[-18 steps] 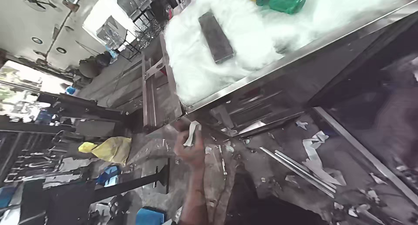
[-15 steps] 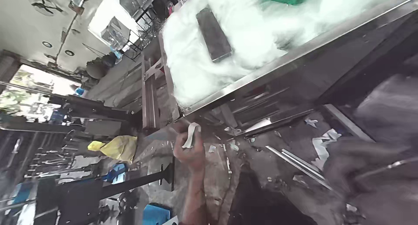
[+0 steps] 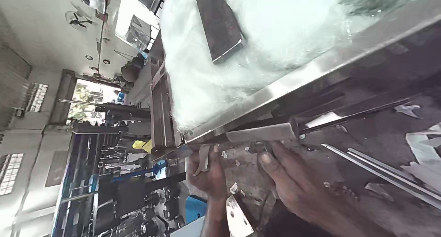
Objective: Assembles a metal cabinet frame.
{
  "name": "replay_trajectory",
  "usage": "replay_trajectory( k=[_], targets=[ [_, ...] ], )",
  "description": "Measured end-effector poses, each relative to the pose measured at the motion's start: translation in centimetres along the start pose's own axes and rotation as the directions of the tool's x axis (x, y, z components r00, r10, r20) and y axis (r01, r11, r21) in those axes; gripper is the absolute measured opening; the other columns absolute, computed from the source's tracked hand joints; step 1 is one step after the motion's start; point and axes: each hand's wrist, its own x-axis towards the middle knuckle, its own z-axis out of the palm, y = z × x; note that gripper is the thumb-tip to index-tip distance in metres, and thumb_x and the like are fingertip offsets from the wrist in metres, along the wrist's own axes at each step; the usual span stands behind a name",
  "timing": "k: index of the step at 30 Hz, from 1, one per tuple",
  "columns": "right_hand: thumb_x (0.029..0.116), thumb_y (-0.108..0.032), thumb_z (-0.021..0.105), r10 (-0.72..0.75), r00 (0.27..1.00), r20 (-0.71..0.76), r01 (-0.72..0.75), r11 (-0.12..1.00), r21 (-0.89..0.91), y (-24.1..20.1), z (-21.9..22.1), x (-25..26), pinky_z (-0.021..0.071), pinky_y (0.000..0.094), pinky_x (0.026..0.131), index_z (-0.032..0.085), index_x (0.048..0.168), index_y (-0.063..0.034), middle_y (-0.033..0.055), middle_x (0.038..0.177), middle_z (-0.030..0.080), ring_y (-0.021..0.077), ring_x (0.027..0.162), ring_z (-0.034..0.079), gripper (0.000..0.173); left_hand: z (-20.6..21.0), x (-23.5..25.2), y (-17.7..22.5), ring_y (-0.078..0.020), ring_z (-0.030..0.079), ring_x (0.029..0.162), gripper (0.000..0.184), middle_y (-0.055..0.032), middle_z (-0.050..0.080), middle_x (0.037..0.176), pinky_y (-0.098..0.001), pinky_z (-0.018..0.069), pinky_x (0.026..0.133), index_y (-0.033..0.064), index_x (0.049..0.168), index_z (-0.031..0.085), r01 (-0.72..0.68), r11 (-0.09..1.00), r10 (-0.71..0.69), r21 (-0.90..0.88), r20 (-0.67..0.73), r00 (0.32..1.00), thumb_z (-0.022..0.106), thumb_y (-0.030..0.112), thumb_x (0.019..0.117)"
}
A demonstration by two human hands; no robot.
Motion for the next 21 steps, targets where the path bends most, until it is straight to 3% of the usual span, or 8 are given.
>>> replay_trajectory(
  k=[8,11,13,15,16,18,19,21],
  targets=[
    [0.1082,-0.056,0.032,0.044,0.996,0.072,-0.049,0.997,0.058,0.1,1.2,1.4,0.0442,0.0243,0.044,0.056,0.113,-0.0168,-0.008,0.066,0.046,0.0036,0.051,0.047,0.047,-0.3,-0.1,-0.2,-0.0104,0.072,0.07,0.019,0.0025,0.071,0.079,-0.0294,0.0649,0.066,0.0093,0.09,0.066,0.006,1.0,-0.006,0.02,0.006,1.0,0.081,0.002,0.0802],
    [0.1082,-0.055,0.036,0.001,0.992,-0.127,0.032,0.967,0.252,0.0,0.9,0.7,0.0431,0.0239,0.037,0.058,0.112,-0.0153,-0.0066,0.066,0.048,0.0035,0.046,0.046,0.045,-0.2,-0.2,-0.2,-0.0121,0.072,0.07,0.021,0.001,0.072,0.08,-0.0311,0.0656,0.066,0.0092,0.091,0.067,0.028,0.999,-0.028,-0.023,0.002,1.0,0.082,0.0,0.0792],
    [0.1077,-0.054,0.036,-0.004,0.969,-0.248,0.105,0.912,0.395,-0.7,1.1,0.4,0.0435,0.0195,0.036,0.056,0.108,-0.0192,-0.0098,0.068,0.048,-0.0009,0.046,0.045,0.04,-0.4,-0.2,-0.2,-0.0131,0.073,0.07,0.02,0.0003,0.072,0.081,-0.0321,0.0661,0.066,0.0096,0.092,0.067,0.033,0.999,-0.033,-0.042,0.016,0.999,0.082,0.001,0.0808],
    [0.107,-0.054,0.038,0.006,0.974,-0.228,0.066,0.95,0.305,-0.5,1.6,0.3,0.0458,0.0192,0.041,0.058,0.107,-0.0193,-0.0097,0.069,0.05,-0.0017,0.05,0.048,0.04,-0.4,-0.2,-0.2,-0.0134,0.073,0.069,0.02,-0.0001,0.072,0.081,-0.0323,0.066,0.065,0.0095,0.092,0.067,0.042,0.998,-0.041,-0.054,0.016,0.999,0.081,0.001,0.0815],
    [0.1072,-0.054,0.039,0.027,0.991,-0.133,-0.004,0.985,0.173,-0.2,1.6,0.4,0.0484,0.0211,0.047,0.06,0.112,-0.0165,-0.0081,0.071,0.053,-0.0003,0.055,0.052,0.043,-0.3,-0.1,-0.2,-0.0129,0.072,0.068,0.02,0.0002,0.072,0.08,-0.0316,0.0657,0.064,0.0092,0.091,0.066,0.04,0.998,-0.039,-0.043,0.013,0.999,0.081,0.0,0.0813],
    [0.1078,-0.055,0.036,0.11,0.992,0.054,-0.108,0.993,-0.039,-0.2,1.2,1.2,0.0465,0.0247,0.047,0.059,0.115,-0.0154,-0.0081,0.068,0.049,0.0025,0.054,0.05,0.047,-0.3,-0.1,-0.1,-0.0111,0.072,0.068,0.019,0.0016,0.072,0.079,-0.0297,0.0653,0.063,0.0085,0.089,0.066,0.028,1.0,-0.028,0.011,0.005,1.0,0.08,0.0,0.0804],
    [0.1076,-0.056,0.034,0.133,0.988,0.08,-0.128,0.99,-0.066,-0.3,0.8,1.4,0.0459,0.026,0.046,0.059,0.115,-0.0164,-0.0082,0.067,0.048,0.0037,0.052,0.049,0.047,-0.2,-0.1,0.0,-0.0109,0.072,0.068,0.019,0.002,0.072,0.079,-0.0297,0.0655,0.064,0.0081,0.09,0.066,0.021,0.999,-0.021,0.026,0.008,1.0,0.08,0.0,0.0804],
    [0.1073,-0.058,0.035,0.081,0.996,-0.024,-0.08,0.996,0.033,0.0,0.3,1.0,0.0449,0.026,0.039,0.059,0.107,-0.0168,-0.0076,0.063,0.048,0.0043,0.046,0.048,0.047,0.0,0.0,0.0,-0.0117,0.072,0.067,0.018,0.0016,0.071,0.079,-0.0303,0.0656,0.062,0.0084,0.09,0.066,0.007,1.0,-0.008,0.018,0.026,1.0,0.081,0.002,0.0818]
  ],
)
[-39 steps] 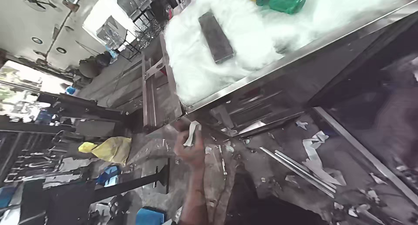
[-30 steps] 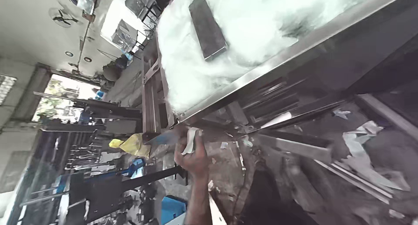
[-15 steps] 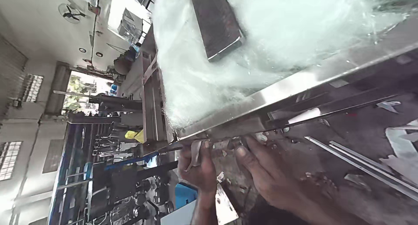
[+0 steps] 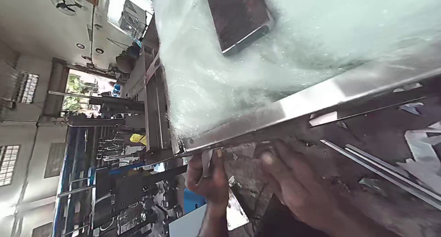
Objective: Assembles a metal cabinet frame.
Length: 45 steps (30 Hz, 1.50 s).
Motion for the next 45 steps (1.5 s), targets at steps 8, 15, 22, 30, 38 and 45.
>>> replay_trajectory(
  k=[8,15,22,30,38,45],
  targets=[
    [0.1074,-0.055,0.038,-0.002,0.996,0.085,0.013,0.991,-0.136,0.2,0.7,-0.3,0.0463,0.0231,0.049,0.059,0.11,-0.0151,-0.0078,0.068,0.05,0.0007,0.056,0.051,0.045,-0.5,-0.1,-0.3,-0.0122,0.071,0.065,0.016,0.0002,0.071,0.078,-0.0298,0.0646,0.06,0.0078,0.091,0.067,-0.001,1.0,0.0,0.017,0.015,1.0,0.08,0.003,0.083],
    [0.1085,-0.048,0.042,-0.061,0.987,-0.147,0.092,0.972,0.214,0.6,1.3,-1.0,0.0461,0.0227,0.041,0.058,0.108,-0.0161,-0.0069,0.067,0.05,0.0018,0.05,0.049,0.036,-1.2,0.0,-0.5,-0.0141,0.072,0.064,0.017,-0.0004,0.072,0.078,-0.0318,0.0654,0.06,0.0083,0.09,0.066,-0.055,0.998,0.053,0.037,0.065,0.996,0.081,0.005,0.0829],
    [0.1085,-0.047,0.044,0.015,0.991,-0.136,0.021,0.966,0.258,0.9,0.0,-0.4,0.0423,0.0225,0.039,0.058,0.104,-0.017,-0.008,0.064,0.047,0.0029,0.046,0.044,0.034,-1.1,0.1,-0.5,-0.0125,0.072,0.067,0.017,0.0011,0.072,0.08,-0.0303,0.0654,0.061,0.0095,0.092,0.067,-0.056,0.998,0.054,0.017,0.077,0.996,0.081,0.004,0.0842],
    [0.1075,-0.053,0.041,0.076,0.997,-0.022,-0.076,0.997,0.0,1.7,-0.3,-0.4,0.0435,0.0245,0.041,0.058,0.107,-0.016,-0.0077,0.064,0.047,0.0035,0.048,0.047,0.041,-1.1,0.2,-0.8,-0.0126,0.071,0.068,0.018,0.0006,0.073,0.083,-0.0296,0.0647,0.062,0.009,0.094,0.069,-0.052,0.998,0.055,-0.04,0.081,0.995,0.082,0.004,0.0837],
    [0.1059,-0.056,0.041,0.211,0.977,0.034,-0.21,0.977,-0.038,2.7,-0.3,-0.7,0.0456,0.0273,0.043,0.059,0.118,-0.0168,-0.0073,0.066,0.048,0.0058,0.049,0.048,0.045,-1.2,0.5,-0.6,-0.0103,0.072,0.072,0.015,0.0036,0.072,0.085,-0.0284,0.0647,0.063,0.0108,0.094,0.067,-0.096,0.995,0.093,0.024,0.1,0.991,0.08,0.006,0.087],
    [0.1066,-0.051,0.045,0.192,0.981,-0.007,-0.192,0.981,0.03,3.4,0.7,-1.8,0.0489,0.0235,0.05,0.059,0.118,-0.0141,-0.008,0.07,0.052,0.002,0.055,0.052,0.041,-1.5,0.2,-0.8,-0.0104,0.07,0.069,0.015,0.0036,0.071,0.083,-0.0286,0.0637,0.06,0.0117,0.093,0.066,-0.073,0.997,0.071,0.026,0.096,0.993,0.08,0.007,0.0876]
  ],
)
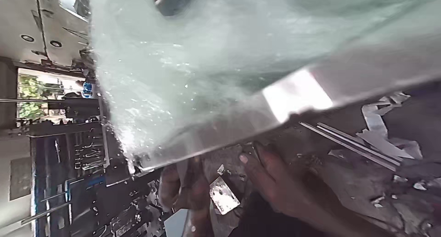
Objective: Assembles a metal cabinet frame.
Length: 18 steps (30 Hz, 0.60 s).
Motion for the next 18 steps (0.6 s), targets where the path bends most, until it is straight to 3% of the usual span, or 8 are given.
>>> replay_trajectory(
  k=[2,6,8,11,13,15,16,18],
  targets=[
    [0.106,-0.056,0.042,0.047,0.998,0.044,-0.043,0.995,-0.086,-0.1,-1.0,0.3,0.0471,0.0281,0.048,0.059,0.115,-0.0158,-0.0067,0.067,0.049,0.0059,0.052,0.05,0.044,0.1,0.3,-0.3,-0.0126,0.07,0.067,0.016,0.0015,0.071,0.082,-0.0303,0.0636,0.057,0.0097,0.093,0.066,-0.008,1.0,0.007,-0.007,-0.009,1.0,0.08,0.006,0.0866],
    [0.1086,-0.044,0.045,-0.11,0.969,-0.22,0.151,0.972,0.178,0.9,-0.7,-0.3,0.0444,0.0213,0.043,0.056,0.103,-0.014,-0.0089,0.065,0.047,0.0018,0.049,0.046,0.033,0.1,-0.1,0.0,-0.011,0.069,0.068,0.011,0.0028,0.07,0.083,-0.0284,0.062,0.058,0.0116,0.094,0.068,0.001,0.998,0.0,-0.06,0.015,1.0,0.078,0.01,0.0899],
    [0.1069,-0.048,0.047,-0.012,0.994,-0.113,0.025,0.993,0.116,1.1,-0.6,-0.2,0.0496,0.0243,0.05,0.062,0.115,-0.0114,-0.0068,0.07,0.055,0.0035,0.055,0.052,0.04,0.0,0.0,-0.1,-0.0119,0.07,0.069,0.01,0.0024,0.071,0.084,-0.0296,0.0633,0.059,0.0107,0.095,0.068,-0.004,0.999,0.005,-0.047,0.023,1.0,0.078,0.011,0.0904],
    [0.1052,-0.055,0.042,0.22,0.974,0.052,-0.217,0.974,-0.068,0.4,-2.4,0.6,0.0474,0.0292,0.049,0.059,0.119,-0.0182,-0.0055,0.071,0.051,0.0079,0.054,0.051,0.043,0.2,0.5,-0.1,-0.0136,0.071,0.071,0.008,0.0015,0.071,0.084,-0.0319,0.0636,0.061,0.0095,0.093,0.067,-0.016,0.999,0.018,-0.029,0.039,0.999,0.075,0.008,0.0916],
    [0.1057,-0.048,0.045,0.185,0.978,-0.097,-0.175,0.979,0.105,0.4,-2.7,0.1,0.0438,0.0257,0.04,0.06,0.122,-0.0149,-0.0053,0.064,0.048,0.0079,0.046,0.046,0.04,0.2,0.3,-0.2,-0.0138,0.071,0.07,0.009,0.0012,0.071,0.083,-0.0321,0.0635,0.059,0.0095,0.094,0.067,-0.005,0.999,0.007,-0.042,0.046,0.999,0.076,0.01,0.092],
    [0.1072,-0.044,0.047,0.098,0.969,-0.227,-0.039,0.967,0.25,0.9,-1.9,-0.1,0.043,0.0213,0.04,0.057,0.114,-0.0141,-0.0073,0.064,0.047,0.0046,0.046,0.044,0.032,0.0,0.0,0.1,-0.0112,0.07,0.069,0.01,0.0037,0.07,0.082,-0.0293,0.063,0.059,0.0116,0.094,0.067,-0.007,1.0,0.007,-0.018,0.046,0.999,0.077,0.013,0.0921],
    [0.1073,-0.044,0.047,0.086,0.973,-0.216,-0.04,0.977,0.211,1.4,-1.6,-0.1,0.0457,0.0228,0.044,0.058,0.117,-0.0117,-0.0066,0.067,0.05,0.0048,0.05,0.047,0.035,0.0,0.0,0.1,-0.0106,0.07,0.069,0.011,0.0041,0.07,0.082,-0.0288,0.0629,0.059,0.0116,0.093,0.067,-0.018,1.0,0.018,0.004,0.041,0.999,0.077,0.014,0.0919],
    [0.1066,-0.049,0.044,0.2,0.979,-0.034,-0.2,0.98,0.011,2.0,-1.8,0.6,0.0502,0.0292,0.052,0.059,0.124,-0.0124,-0.0035,0.074,0.054,0.0083,0.056,0.053,0.043,0.0,0.1,-0.1,-0.011,0.071,0.071,0.01,0.0037,0.071,0.083,-0.0298,0.0634,0.062,0.01,0.093,0.066,-0.036,0.999,0.034,0.03,0.039,0.999,0.076,0.011,0.0918]
  ],
)
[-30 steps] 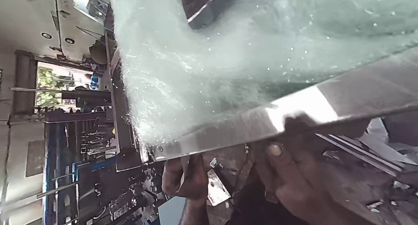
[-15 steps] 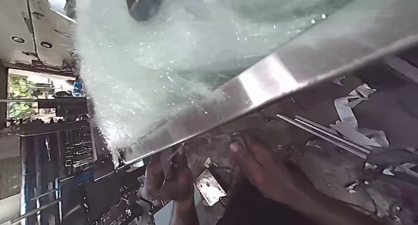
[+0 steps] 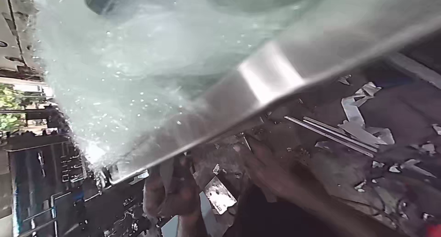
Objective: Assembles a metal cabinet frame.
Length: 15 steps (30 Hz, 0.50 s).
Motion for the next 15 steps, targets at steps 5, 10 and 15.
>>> replay_trajectory(
  k=[5,10,15],
  targets=[
    [0.1068,-0.043,0.044,0.016,0.99,-0.138,0.001,0.993,0.119,0.3,-1.4,0.1,0.0447,0.0263,0.039,0.057,0.127,-0.0125,-0.0039,0.065,0.049,0.0091,0.045,0.047,0.039,0.2,-0.2,0.0,-0.0151,0.071,0.07,0.009,0.0004,0.072,0.083,-0.0335,0.064,0.061,0.0107,0.094,0.068,0.06,0.989,-0.062,-0.133,-0.007,0.998,0.076,0.011,0.0919],
    [0.1059,-0.05,0.045,0.186,0.981,0.061,-0.186,0.982,-0.019,1.2,-1.4,1.0,0.0426,0.0295,0.043,0.059,0.115,-0.0172,-0.0021,0.067,0.048,0.0109,0.047,0.045,0.036,0.2,0.1,-0.1,-0.0133,0.071,0.073,0.01,0.0023,0.071,0.085,-0.0328,0.0639,0.064,0.0103,0.096,0.066,0.003,0.996,-0.004,-0.087,-0.006,1.0,0.075,0.009,0.0913],
    [0.1062,-0.048,0.045,0.053,0.984,-0.171,-0.029,0.989,0.142,1.5,-1.6,0.4,0.0448,0.0252,0.039,0.057,0.119,-0.0139,-0.0036,0.066,0.05,0.0092,0.045,0.046,0.038,-0.1,-0.5,-0.1,-0.0116,0.072,0.074,0.011,0.004,0.073,0.087,-0.0302,0.0641,0.063,0.0129,0.1,0.069,0.019,0.997,-0.018,-0.081,0.018,1.0,0.076,0.013,0.0923]
  ],
)
